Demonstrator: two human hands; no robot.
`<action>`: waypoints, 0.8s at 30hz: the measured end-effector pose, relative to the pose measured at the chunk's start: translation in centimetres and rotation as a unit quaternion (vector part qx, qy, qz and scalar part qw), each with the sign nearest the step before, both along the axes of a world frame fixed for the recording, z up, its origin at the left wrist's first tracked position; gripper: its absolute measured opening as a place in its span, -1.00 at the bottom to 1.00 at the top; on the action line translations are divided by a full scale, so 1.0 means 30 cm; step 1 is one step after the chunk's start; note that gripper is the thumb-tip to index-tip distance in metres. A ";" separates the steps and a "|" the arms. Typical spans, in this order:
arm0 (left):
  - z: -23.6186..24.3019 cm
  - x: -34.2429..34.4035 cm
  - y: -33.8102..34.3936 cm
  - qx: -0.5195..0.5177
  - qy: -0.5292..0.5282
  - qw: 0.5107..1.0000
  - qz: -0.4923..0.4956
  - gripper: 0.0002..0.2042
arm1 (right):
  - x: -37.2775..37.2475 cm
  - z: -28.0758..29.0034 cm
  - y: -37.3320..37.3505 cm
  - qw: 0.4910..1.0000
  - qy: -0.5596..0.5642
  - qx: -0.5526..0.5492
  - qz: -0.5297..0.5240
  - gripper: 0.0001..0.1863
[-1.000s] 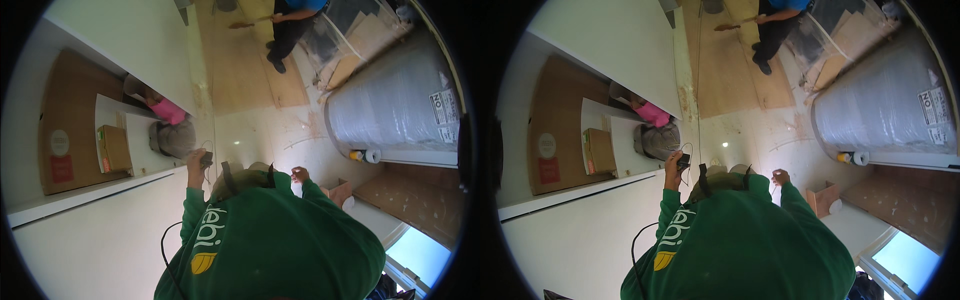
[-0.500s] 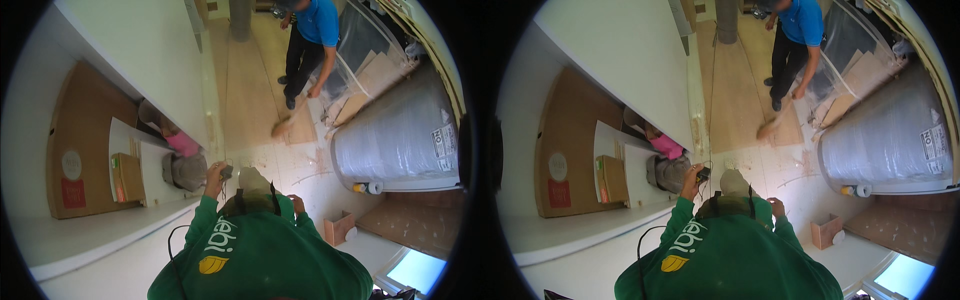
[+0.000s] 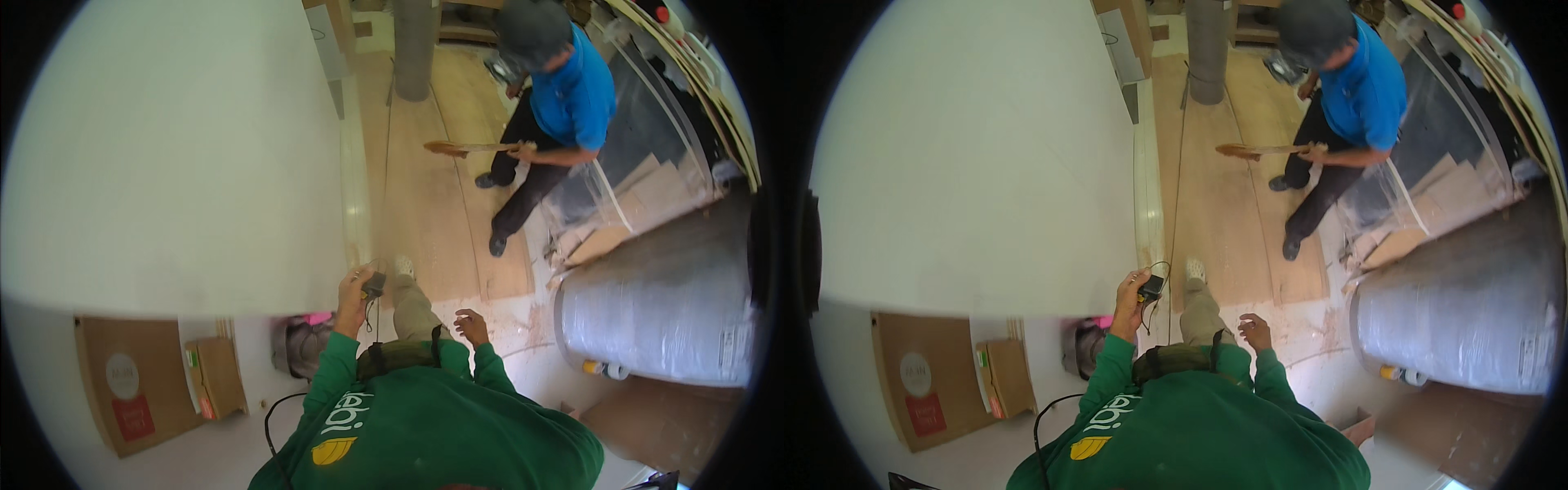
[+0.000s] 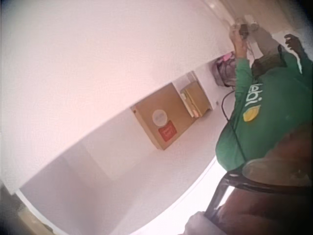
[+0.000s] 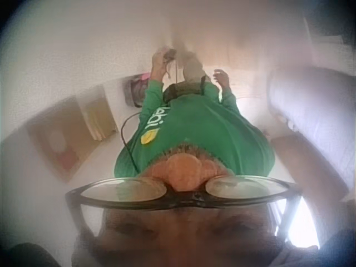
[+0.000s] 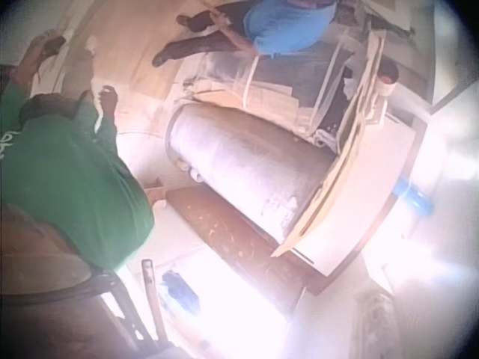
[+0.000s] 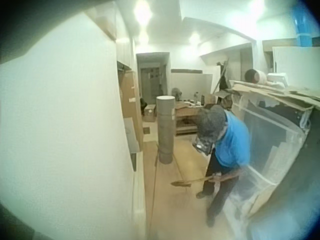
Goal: The person moves around a room under renovation, handling power strips and cables, then sits on the floor to position and align large flooring panels with another person. They lift and place a large curved panel into a wall cavity.
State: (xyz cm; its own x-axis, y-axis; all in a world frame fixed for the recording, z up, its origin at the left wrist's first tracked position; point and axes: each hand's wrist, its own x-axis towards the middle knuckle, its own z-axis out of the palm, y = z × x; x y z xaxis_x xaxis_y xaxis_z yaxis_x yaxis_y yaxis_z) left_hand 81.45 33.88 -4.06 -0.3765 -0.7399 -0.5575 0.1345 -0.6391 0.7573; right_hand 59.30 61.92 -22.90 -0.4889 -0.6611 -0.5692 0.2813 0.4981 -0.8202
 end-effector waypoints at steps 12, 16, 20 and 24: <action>0.065 -0.431 -0.889 0.001 -0.034 0.995 0.089 -0.74 | -0.487 0.231 -1.176 0.968 0.188 -0.053 0.155 -0.71; 0.057 -0.571 -1.097 0.020 -0.035 0.996 0.075 -0.74 | -0.586 0.310 -1.519 0.975 0.143 -0.062 0.156 -0.71; 0.000 -0.713 -1.355 0.026 -0.015 0.999 0.042 -0.72 | -0.685 0.425 -1.838 0.974 0.122 -0.112 0.152 -0.67; -0.035 -0.911 -1.621 0.029 0.020 0.999 0.011 -0.72 | -0.817 0.619 -2.155 0.963 0.137 -0.187 0.135 -0.59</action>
State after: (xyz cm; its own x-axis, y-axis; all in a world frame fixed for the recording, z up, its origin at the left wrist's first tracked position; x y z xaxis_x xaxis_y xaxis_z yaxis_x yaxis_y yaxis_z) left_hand 54.12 -14.74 -5.12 -0.3833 -0.7154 -0.5842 0.1775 -0.6778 0.7135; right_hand 34.80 -2.73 -4.34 -0.3683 -0.9190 -0.1405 -0.0689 0.1777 -0.9817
